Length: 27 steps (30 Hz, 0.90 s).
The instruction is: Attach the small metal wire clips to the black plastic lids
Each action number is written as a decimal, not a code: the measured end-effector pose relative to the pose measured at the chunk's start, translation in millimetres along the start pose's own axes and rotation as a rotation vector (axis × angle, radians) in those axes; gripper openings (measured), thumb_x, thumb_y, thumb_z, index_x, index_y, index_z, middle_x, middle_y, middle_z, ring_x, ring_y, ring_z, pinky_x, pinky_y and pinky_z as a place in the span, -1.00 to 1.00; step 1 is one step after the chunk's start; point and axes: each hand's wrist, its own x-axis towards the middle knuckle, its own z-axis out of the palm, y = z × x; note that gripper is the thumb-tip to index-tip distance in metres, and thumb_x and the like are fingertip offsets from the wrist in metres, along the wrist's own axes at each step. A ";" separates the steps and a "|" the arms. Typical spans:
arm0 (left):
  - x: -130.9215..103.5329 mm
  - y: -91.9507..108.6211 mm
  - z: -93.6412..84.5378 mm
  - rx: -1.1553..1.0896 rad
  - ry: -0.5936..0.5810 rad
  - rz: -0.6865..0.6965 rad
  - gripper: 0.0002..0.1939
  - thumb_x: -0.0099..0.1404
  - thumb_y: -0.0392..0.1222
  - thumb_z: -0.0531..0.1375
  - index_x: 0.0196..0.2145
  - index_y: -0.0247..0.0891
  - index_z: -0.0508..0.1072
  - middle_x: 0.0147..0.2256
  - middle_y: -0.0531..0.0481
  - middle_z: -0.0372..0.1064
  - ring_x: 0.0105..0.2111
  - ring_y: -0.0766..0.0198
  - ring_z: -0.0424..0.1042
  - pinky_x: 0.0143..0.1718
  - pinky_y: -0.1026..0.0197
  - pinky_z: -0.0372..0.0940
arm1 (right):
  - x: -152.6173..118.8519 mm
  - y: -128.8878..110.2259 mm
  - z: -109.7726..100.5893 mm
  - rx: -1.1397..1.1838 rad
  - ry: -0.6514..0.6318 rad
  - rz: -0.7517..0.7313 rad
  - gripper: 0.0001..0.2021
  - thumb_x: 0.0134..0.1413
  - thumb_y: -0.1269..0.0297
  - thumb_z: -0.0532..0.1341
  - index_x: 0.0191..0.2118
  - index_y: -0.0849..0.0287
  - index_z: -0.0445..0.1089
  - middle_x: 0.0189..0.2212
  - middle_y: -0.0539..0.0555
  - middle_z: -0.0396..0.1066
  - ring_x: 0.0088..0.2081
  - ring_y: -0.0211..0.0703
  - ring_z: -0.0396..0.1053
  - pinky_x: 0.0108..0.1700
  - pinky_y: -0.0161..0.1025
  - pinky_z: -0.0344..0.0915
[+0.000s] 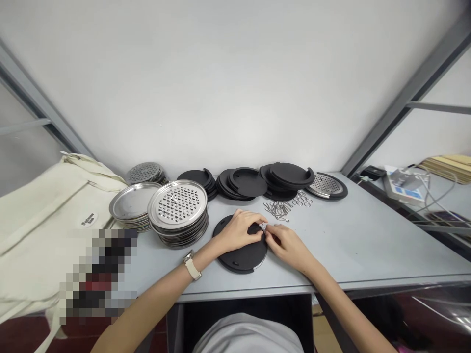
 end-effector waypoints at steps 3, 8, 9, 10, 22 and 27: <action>0.0 -1.1 0.7 -0.013 -0.001 0.004 -0.74 0.18 -0.32 0.17 -0.14 -0.19 0.37 -0.16 0.06 0.44 -0.14 0.21 0.40 -0.05 0.16 0.08 | -0.3 0.5 0.9 0.014 -0.004 0.002 -0.75 0.22 0.33 -0.05 -0.51 0.13 0.08 -0.58 -0.02 0.20 -0.45 -0.17 0.22 -0.36 -0.28 0.10; 1.0 -1.2 0.5 -0.042 0.003 0.014 -0.73 0.17 -0.33 0.18 -0.14 -0.19 0.38 -0.15 0.07 0.44 -0.14 0.23 0.41 -0.01 0.16 0.07 | -0.2 0.0 -0.1 0.064 -0.005 0.014 -0.77 0.22 0.33 -0.05 -0.49 0.13 0.09 -0.57 -0.02 0.20 -0.45 -0.18 0.21 -0.37 -0.28 0.10; 1.1 -1.0 0.4 -0.050 -0.002 0.012 -0.73 0.18 -0.34 0.17 -0.13 -0.19 0.38 -0.15 0.06 0.44 -0.15 0.23 0.41 0.00 0.16 0.07 | -0.5 -0.1 -1.3 0.086 0.000 0.024 -0.77 0.22 0.33 -0.05 -0.49 0.13 0.09 -0.57 -0.02 0.20 -0.45 -0.18 0.21 -0.37 -0.28 0.10; 1.0 -0.9 0.3 -0.057 -0.008 0.007 -0.73 0.18 -0.35 0.16 -0.13 -0.19 0.37 -0.15 0.06 0.44 -0.15 0.23 0.41 0.01 0.15 0.07 | -0.8 -0.1 -3.0 0.116 0.001 0.040 -0.77 0.22 0.33 -0.06 -0.49 0.13 0.08 -0.57 -0.03 0.19 -0.47 -0.20 0.20 -0.38 -0.28 0.10; -1.6 3.8 -0.4 -0.018 0.022 0.010 -0.69 0.19 -0.37 0.11 -0.09 -0.20 0.29 -0.16 0.03 0.41 -0.11 0.23 0.38 0.01 0.13 0.11 | -1.1 -0.6 -6.8 0.211 0.016 0.113 -0.75 0.25 0.27 -0.10 -0.49 0.11 0.04 -0.58 -0.05 0.20 -0.51 -0.22 0.18 -0.43 -0.31 0.09; -2.7 4.4 -0.5 -0.013 0.033 -0.016 -0.69 0.20 -0.32 0.13 -0.08 -0.19 0.26 -0.15 0.01 0.38 -0.10 0.20 0.35 0.01 0.11 0.13 | -1.8 -1.6 -6.7 0.209 0.045 0.128 -0.74 0.28 0.26 -0.11 -0.47 0.11 0.04 -0.57 -0.06 0.18 -0.50 -0.21 0.20 -0.40 -0.30 0.11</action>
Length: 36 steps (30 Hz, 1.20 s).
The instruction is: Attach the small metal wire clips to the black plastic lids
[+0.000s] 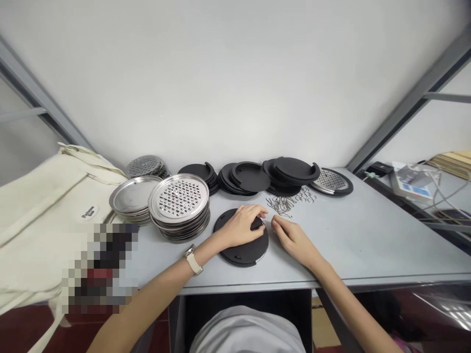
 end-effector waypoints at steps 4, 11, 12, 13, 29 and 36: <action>0.0 -2.8 1.7 0.008 0.010 0.003 -0.68 0.20 -0.31 0.14 -0.07 -0.20 0.25 -0.14 0.00 0.35 -0.09 0.20 0.32 0.02 0.12 0.14 | 3.0 -0.1 5.1 -0.040 0.019 -0.004 -0.76 0.30 0.26 -0.12 -0.41 0.11 0.10 -0.55 -0.04 0.22 -0.49 -0.19 0.23 -0.39 -0.29 0.14; 0.3 -5.6 4.0 0.008 0.025 0.016 -0.69 0.20 -0.34 0.12 -0.08 -0.20 0.24 -0.13 -0.03 0.33 -0.08 0.18 0.31 0.00 0.12 0.18 | 7.9 0.4 12.3 -0.136 -0.047 -0.079 -0.80 0.28 0.31 -0.10 -0.27 0.14 0.24 -0.43 0.07 0.37 -0.39 -0.12 0.33 -0.32 -0.26 0.18; 0.1 -5.5 4.0 0.013 0.029 0.015 -0.69 0.20 -0.34 0.12 -0.09 -0.20 0.25 -0.13 -0.03 0.33 -0.08 0.18 0.31 0.00 0.12 0.18 | 7.4 -0.1 11.1 -0.133 -0.046 -0.077 -0.78 0.28 0.30 -0.10 -0.31 0.14 0.23 -0.45 0.07 0.36 -0.40 -0.12 0.32 -0.33 -0.26 0.18; 0.0 -5.4 4.0 0.024 0.032 0.014 -0.70 0.20 -0.33 0.13 -0.09 -0.20 0.25 -0.14 -0.03 0.33 -0.08 0.17 0.31 0.00 0.12 0.18 | 6.9 -0.7 9.7 -0.132 -0.044 -0.073 -0.77 0.29 0.29 -0.10 -0.35 0.14 0.22 -0.47 0.06 0.35 -0.40 -0.12 0.32 -0.35 -0.26 0.17; 1.2 -3.4 1.5 0.048 0.007 0.036 -0.74 0.23 -0.36 0.13 -0.11 -0.23 0.27 -0.13 -0.01 0.38 -0.13 0.21 0.38 -0.05 0.14 0.14 | 5.3 1.8 7.3 -0.164 -0.089 -0.113 -0.69 0.30 0.28 -0.13 -0.48 0.13 0.12 -0.55 0.03 0.24 -0.43 -0.13 0.25 -0.35 -0.25 0.14; 1.4 -1.0 -0.2 -0.002 -0.013 0.017 -0.71 0.24 -0.37 0.12 -0.08 -0.23 0.23 -0.12 -0.04 0.38 -0.11 0.19 0.40 -0.03 0.11 0.14 | 4.9 3.9 9.0 -0.183 -0.074 -0.146 -0.75 0.25 0.35 -0.08 -0.47 0.14 0.14 -0.56 0.01 0.23 -0.44 -0.14 0.22 -0.35 -0.25 0.14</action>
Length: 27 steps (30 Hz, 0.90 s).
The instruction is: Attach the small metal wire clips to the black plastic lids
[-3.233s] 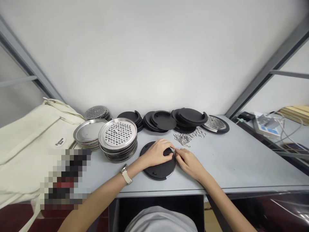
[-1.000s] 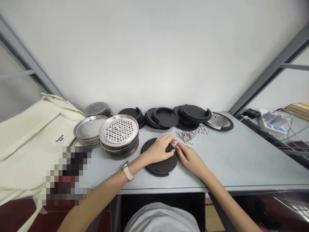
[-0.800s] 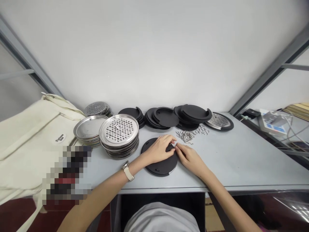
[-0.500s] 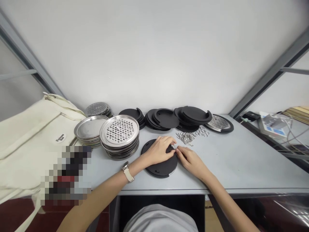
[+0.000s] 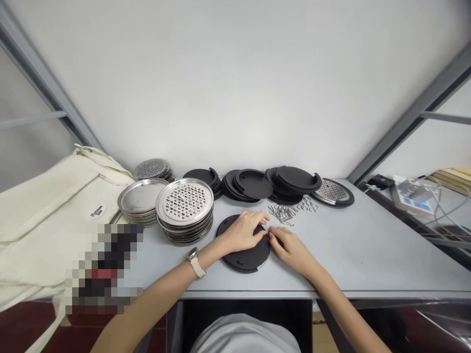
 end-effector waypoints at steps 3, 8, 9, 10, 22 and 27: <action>-0.5 0.5 -0.6 0.013 0.002 0.011 -0.70 0.23 -0.37 0.12 -0.08 -0.23 0.22 -0.12 -0.03 0.37 -0.11 0.19 0.39 -0.03 0.11 0.14 | -0.1 -0.3 -0.2 -0.002 0.000 -0.005 -0.74 0.25 0.35 -0.09 -0.48 0.13 0.14 -0.56 0.01 0.22 -0.43 -0.14 0.23 -0.35 -0.25 0.14; -2.3 1.2 -0.7 0.089 -0.012 0.041 -0.63 0.16 -0.39 0.09 -0.06 -0.22 0.22 -0.10 -0.07 0.33 -0.10 0.15 0.35 -0.01 0.07 0.15 | -0.3 -3.4 -3.0 0.008 -0.002 0.004 -0.74 0.25 0.33 -0.09 -0.48 0.13 0.13 -0.57 0.00 0.22 -0.44 -0.15 0.23 -0.37 -0.26 0.13; -2.5 1.2 -0.6 0.090 -0.012 0.039 -0.62 0.15 -0.40 0.09 -0.05 -0.22 0.21 -0.10 -0.08 0.33 -0.09 0.13 0.34 0.00 0.06 0.15 | -0.4 -3.9 -3.5 0.007 -0.001 0.006 -0.74 0.25 0.33 -0.09 -0.48 0.13 0.13 -0.57 0.01 0.22 -0.44 -0.15 0.23 -0.37 -0.26 0.13; -2.7 1.1 -0.5 0.084 -0.010 0.038 -0.61 0.15 -0.40 0.09 -0.05 -0.22 0.21 -0.10 -0.09 0.32 -0.08 0.13 0.33 0.01 0.06 0.16 | -0.5 -4.1 -3.7 0.006 -0.002 0.006 -0.74 0.26 0.33 -0.09 -0.48 0.13 0.12 -0.56 0.01 0.22 -0.44 -0.14 0.24 -0.37 -0.26 0.13; -2.6 0.5 -0.1 -0.023 -0.020 0.030 -0.56 0.17 -0.42 0.06 0.01 -0.23 0.17 -0.10 -0.09 0.30 -0.06 0.18 0.33 0.03 0.11 0.21 | -0.7 -3.3 -2.3 0.002 -0.006 0.020 -0.75 0.25 0.33 -0.08 -0.47 0.13 0.14 -0.56 0.01 0.23 -0.44 -0.14 0.23 -0.38 -0.26 0.13; -2.1 -1.4 1.0 -0.094 -0.024 0.015 -0.53 0.17 -0.42 0.07 0.04 -0.21 0.14 -0.08 -0.10 0.31 -0.07 0.18 0.36 -0.01 0.12 0.26 | -1.5 -2.3 -1.8 0.029 0.022 0.026 -0.75 0.24 0.32 -0.07 -0.48 0.13 0.14 -0.56 0.01 0.24 -0.44 -0.15 0.24 -0.38 -0.26 0.15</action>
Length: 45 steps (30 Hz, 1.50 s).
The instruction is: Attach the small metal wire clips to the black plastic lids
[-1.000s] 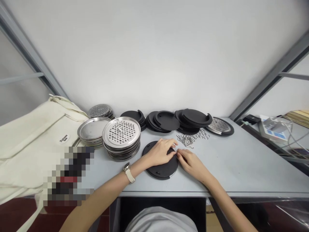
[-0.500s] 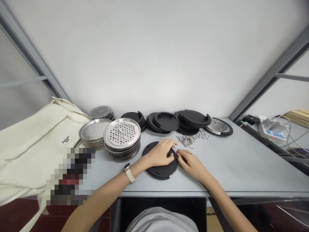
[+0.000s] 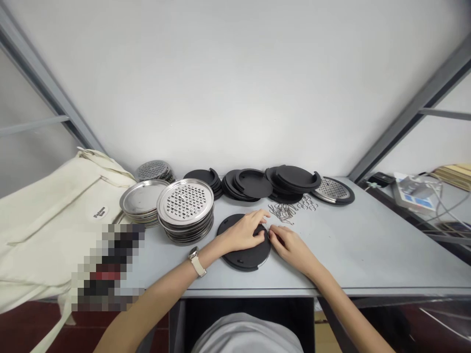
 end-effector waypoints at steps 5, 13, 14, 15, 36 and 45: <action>-0.2 -0.2 -1.3 0.001 -0.006 -0.008 -0.53 0.18 -0.43 0.05 0.05 -0.23 0.14 -0.18 -0.06 0.36 -0.13 0.20 0.39 -0.07 0.16 0.27 | -1.5 0.9 -1.6 0.092 0.015 0.081 -0.75 0.26 0.28 -0.11 -0.47 0.11 0.05 -0.57 -0.03 0.21 -0.50 -0.19 0.23 -0.42 -0.29 0.13; -1.1 -1.0 0.7 0.095 0.054 0.014 -0.56 0.16 -0.45 0.06 0.00 -0.23 0.16 -0.15 -0.06 0.30 -0.12 0.23 0.34 0.00 0.16 0.22 | -1.1 -1.5 -3.2 0.128 0.070 0.125 -0.76 0.29 0.25 -0.13 -0.43 0.09 0.06 -0.58 -0.06 0.21 -0.53 -0.19 0.23 -0.42 -0.29 0.15; -1.0 -0.9 0.9 0.115 0.062 0.018 -0.58 0.15 -0.44 0.06 -0.02 -0.24 0.17 -0.14 -0.07 0.29 -0.13 0.22 0.33 0.00 0.15 0.22 | -0.6 -1.7 -3.1 0.134 0.091 0.136 -0.76 0.29 0.24 -0.13 -0.42 0.09 0.07 -0.57 -0.05 0.22 -0.53 -0.19 0.24 -0.41 -0.28 0.16; -0.8 -0.6 0.9 0.133 0.065 0.022 -0.60 0.15 -0.44 0.06 -0.04 -0.24 0.18 -0.14 -0.07 0.28 -0.14 0.22 0.33 -0.01 0.15 0.23 | 0.1 -1.8 -2.6 0.140 0.113 0.145 -0.76 0.30 0.24 -0.14 -0.41 0.10 0.09 -0.56 -0.04 0.24 -0.52 -0.18 0.25 -0.40 -0.28 0.17; 0.7 -3.7 0.3 0.238 0.091 -0.045 -0.84 0.19 -0.32 0.14 -0.23 -0.24 0.30 -0.26 -0.01 0.32 -0.22 0.20 0.32 -0.17 0.21 0.23 | 5.4 0.4 5.8 0.005 -0.020 0.033 -0.74 0.31 0.27 -0.13 -0.41 0.11 0.13 -0.52 0.03 0.29 -0.42 -0.11 0.28 -0.36 -0.26 0.13; 2.5 -5.4 -0.4 0.196 0.124 -0.057 -0.88 0.14 -0.35 0.19 -0.31 -0.24 0.39 -0.28 0.05 0.43 -0.21 0.22 0.35 -0.08 0.16 0.14 | 5.2 0.7 3.8 0.030 -0.009 0.024 -0.74 0.30 0.26 -0.10 -0.43 0.12 0.13 -0.54 0.02 0.27 -0.44 -0.13 0.27 -0.37 -0.27 0.12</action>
